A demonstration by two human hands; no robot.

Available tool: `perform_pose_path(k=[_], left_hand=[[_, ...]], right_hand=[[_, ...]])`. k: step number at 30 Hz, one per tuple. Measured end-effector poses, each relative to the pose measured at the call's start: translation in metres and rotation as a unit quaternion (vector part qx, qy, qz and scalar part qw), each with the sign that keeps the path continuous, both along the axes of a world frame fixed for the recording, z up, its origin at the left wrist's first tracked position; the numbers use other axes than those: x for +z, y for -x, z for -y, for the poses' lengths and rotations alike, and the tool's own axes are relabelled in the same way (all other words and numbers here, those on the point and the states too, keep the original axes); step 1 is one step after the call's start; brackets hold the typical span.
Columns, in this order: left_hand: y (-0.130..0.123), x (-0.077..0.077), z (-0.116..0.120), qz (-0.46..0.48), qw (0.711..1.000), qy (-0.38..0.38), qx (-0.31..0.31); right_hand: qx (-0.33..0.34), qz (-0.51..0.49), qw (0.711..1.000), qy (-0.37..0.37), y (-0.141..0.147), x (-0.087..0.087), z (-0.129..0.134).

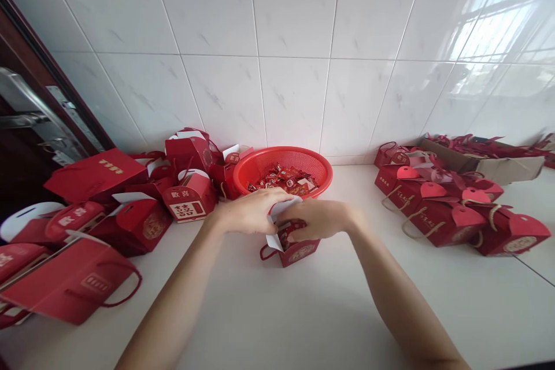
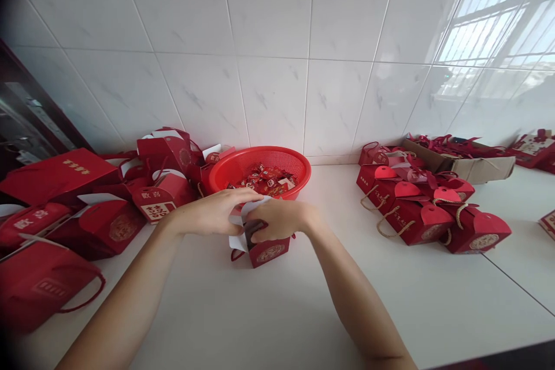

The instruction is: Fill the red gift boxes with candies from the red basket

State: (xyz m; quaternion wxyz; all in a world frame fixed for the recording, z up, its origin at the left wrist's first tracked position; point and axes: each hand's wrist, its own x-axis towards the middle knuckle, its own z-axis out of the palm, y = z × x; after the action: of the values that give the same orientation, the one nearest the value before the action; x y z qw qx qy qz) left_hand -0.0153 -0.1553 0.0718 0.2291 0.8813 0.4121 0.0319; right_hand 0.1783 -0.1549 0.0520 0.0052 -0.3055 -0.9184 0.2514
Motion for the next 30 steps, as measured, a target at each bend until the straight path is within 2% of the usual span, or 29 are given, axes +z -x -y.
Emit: perform_pose_path(k=[4,7,11,15,18,22,26,28,30], left_hand=[[0.003,-0.001,-0.002,-0.001,1.000,0.017,0.021],[0.005,-0.002,-0.002,-0.007,0.999,0.015,0.037],[0.008,-0.002,-0.002,-0.012,0.999,0.021,0.035],[0.008,-0.001,-0.001,-0.020,0.999,0.021,0.039],[0.009,0.001,0.002,-0.026,0.999,0.022,0.037],[0.014,0.002,0.003,-0.036,0.998,0.043,0.026],[0.022,0.003,0.000,-0.034,0.999,0.041,0.005],[0.024,0.003,-0.001,-0.027,0.999,0.042,-0.001],[0.023,0.003,-0.002,-0.024,0.999,0.047,0.006]], right_hand=[[-0.013,-0.096,0.995,-0.019,-0.027,0.023,0.012],[-0.065,-0.113,0.990,-0.051,-0.040,0.026,0.020],[-0.103,-0.136,0.983,-0.070,-0.047,0.002,0.026],[-0.199,-0.197,0.954,-0.105,-0.051,-0.035,0.030],[-0.219,-0.264,0.935,-0.089,-0.053,-0.054,0.035],[-0.230,-0.376,0.895,-0.064,-0.051,-0.066,0.041],[-0.234,-0.449,0.859,-0.072,-0.044,-0.075,0.046],[-0.228,-0.443,0.862,-0.092,-0.039,-0.080,0.050],[-0.216,-0.412,0.878,-0.113,-0.034,-0.084,0.054]])
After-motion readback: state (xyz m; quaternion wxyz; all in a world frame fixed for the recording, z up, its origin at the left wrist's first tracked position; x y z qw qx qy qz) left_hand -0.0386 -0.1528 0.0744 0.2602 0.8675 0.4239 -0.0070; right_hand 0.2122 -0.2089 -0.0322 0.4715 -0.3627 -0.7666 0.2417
